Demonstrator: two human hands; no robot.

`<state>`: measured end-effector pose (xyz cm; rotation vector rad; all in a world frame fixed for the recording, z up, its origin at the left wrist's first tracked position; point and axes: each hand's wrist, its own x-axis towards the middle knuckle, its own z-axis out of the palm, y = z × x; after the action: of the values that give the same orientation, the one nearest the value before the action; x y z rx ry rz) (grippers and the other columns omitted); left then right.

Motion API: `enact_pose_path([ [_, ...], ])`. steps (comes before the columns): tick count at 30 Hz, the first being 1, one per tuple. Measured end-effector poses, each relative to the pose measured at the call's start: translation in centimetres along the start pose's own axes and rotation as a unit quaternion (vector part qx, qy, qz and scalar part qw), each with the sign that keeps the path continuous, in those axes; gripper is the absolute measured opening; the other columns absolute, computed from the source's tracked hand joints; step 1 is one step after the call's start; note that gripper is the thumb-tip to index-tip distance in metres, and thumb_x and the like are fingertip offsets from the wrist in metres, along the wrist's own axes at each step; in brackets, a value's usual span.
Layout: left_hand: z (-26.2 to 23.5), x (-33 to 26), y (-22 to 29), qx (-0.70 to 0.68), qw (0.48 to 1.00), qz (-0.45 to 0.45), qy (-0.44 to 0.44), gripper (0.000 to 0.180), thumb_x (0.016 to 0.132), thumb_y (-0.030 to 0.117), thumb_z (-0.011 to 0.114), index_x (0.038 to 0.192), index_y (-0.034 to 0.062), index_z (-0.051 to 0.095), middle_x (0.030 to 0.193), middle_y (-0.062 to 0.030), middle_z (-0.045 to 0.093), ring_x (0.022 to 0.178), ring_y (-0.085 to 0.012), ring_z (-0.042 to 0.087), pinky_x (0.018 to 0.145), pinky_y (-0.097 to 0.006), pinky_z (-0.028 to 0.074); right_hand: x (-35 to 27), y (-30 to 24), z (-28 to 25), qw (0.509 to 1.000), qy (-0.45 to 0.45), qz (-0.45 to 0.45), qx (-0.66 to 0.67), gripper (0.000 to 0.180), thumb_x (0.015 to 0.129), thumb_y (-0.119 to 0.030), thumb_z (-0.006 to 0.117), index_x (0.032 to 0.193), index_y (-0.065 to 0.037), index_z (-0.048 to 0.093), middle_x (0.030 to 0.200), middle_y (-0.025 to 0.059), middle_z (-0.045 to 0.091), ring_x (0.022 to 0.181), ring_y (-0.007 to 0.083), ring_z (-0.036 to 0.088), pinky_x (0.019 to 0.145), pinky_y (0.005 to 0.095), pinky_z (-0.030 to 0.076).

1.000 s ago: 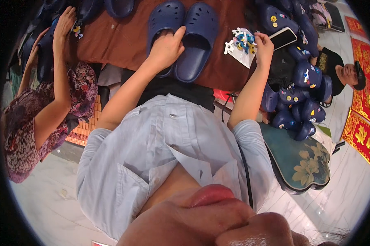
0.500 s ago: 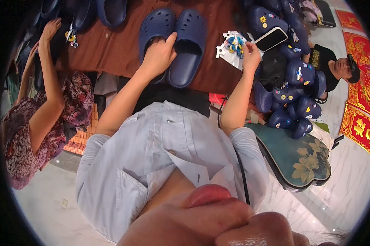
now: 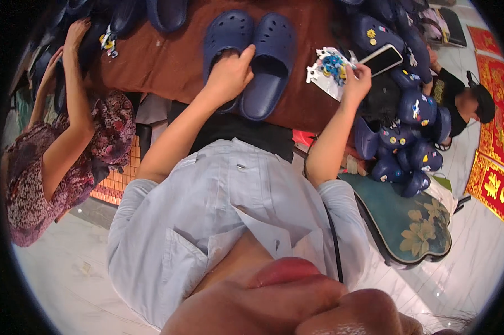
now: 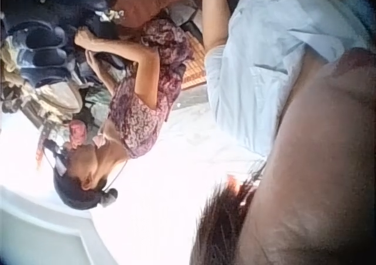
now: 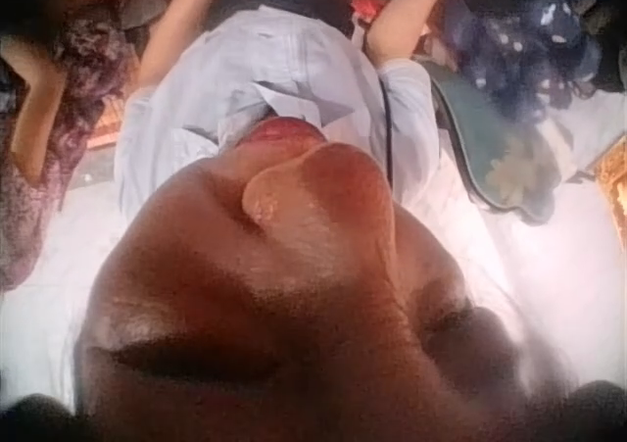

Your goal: Adding decorative charms into the holes of blue rubber clogs.

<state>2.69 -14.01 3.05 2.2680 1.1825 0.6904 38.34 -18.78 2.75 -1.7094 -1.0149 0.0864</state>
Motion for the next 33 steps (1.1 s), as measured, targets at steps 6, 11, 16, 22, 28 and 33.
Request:
enact_pose_path([
  [6,0.1,0.2,0.4,0.013,1.0,0.014,0.002,0.057,0.086,0.013,0.063,0.14,0.0048,0.045,0.091,-0.0253,0.063,0.083,-0.0433,0.061,0.077,-0.05,0.05,-0.8,-3.8,2.4,0.968,-0.134,0.123,0.171,0.019,0.084,0.001,0.072,0.102,0.0,0.066,0.088,0.0034,0.066,0.076,0.0092,0.059,0.068,0.024,0.047],
  [11,0.3,0.0,0.3,0.009,1.0,0.007,0.01,0.056,0.086,0.013,0.062,0.14,0.0064,0.045,0.089,-0.0254,0.062,0.085,-0.043,0.061,0.077,-0.05,0.05,-0.9,-7.7,9.2,0.933,-0.263,0.126,0.21,0.02,0.083,-0.002,0.073,0.102,0.001,0.071,0.085,0.0023,0.067,0.076,0.0083,0.059,0.068,0.0226,0.046],
  [16,0.2,0.2,0.6,-0.003,1.0,0.008,0.005,0.056,0.086,0.013,0.062,0.139,0.0057,0.046,0.089,-0.0259,0.062,0.085,-0.0439,0.06,0.078,-0.05,0.049,0.1,-7.9,13.3,0.924,-0.257,0.144,0.244,0.022,0.08,0.001,0.076,0.101,0.003,0.07,0.086,0.005,0.067,0.076,0.0115,0.06,0.071,0.0233,0.048],
  [22,0.3,0.1,0.4,-0.007,1.0,0.003,-0.003,0.056,0.085,0.013,0.063,0.139,0.0052,0.046,0.089,-0.026,0.061,0.084,-0.0439,0.06,0.076,-0.05,0.05,0.2,-7.1,14.6,0.938,-0.239,0.129,0.214,0.025,0.076,0.001,0.08,0.099,0.002,0.069,0.086,0.0058,0.066,0.079,0.0138,0.061,0.074,0.0255,0.049],
  [28,0.3,0.1,0.4,0.001,1.0,0.009,0.005,0.057,0.085,0.013,0.063,0.139,0.0048,0.046,0.087,-0.0259,0.061,0.083,-0.0432,0.061,0.075,-0.05,0.05,-0.1,-7.2,15.0,0.915,-0.246,0.184,0.262,0.027,0.078,0.0,0.079,0.103,-0.001,0.068,0.093,0.0076,0.067,0.084,0.0158,0.062,0.077,0.0274,0.051],
  [33,0.2,0.4,0.5,-0.007,1.0,-0.006,-0.013,0.056,0.086,0.013,0.063,0.139,0.0048,0.046,0.086,-0.0258,0.061,0.081,-0.0427,0.061,0.074,-0.05,0.05,0.8,-7.1,15.3,0.904,-0.28,0.205,0.25,0.027,0.079,0.0,0.078,0.105,-0.003,0.068,0.097,0.0084,0.067,0.086,0.017,0.064,0.078,0.0285,0.052],
])
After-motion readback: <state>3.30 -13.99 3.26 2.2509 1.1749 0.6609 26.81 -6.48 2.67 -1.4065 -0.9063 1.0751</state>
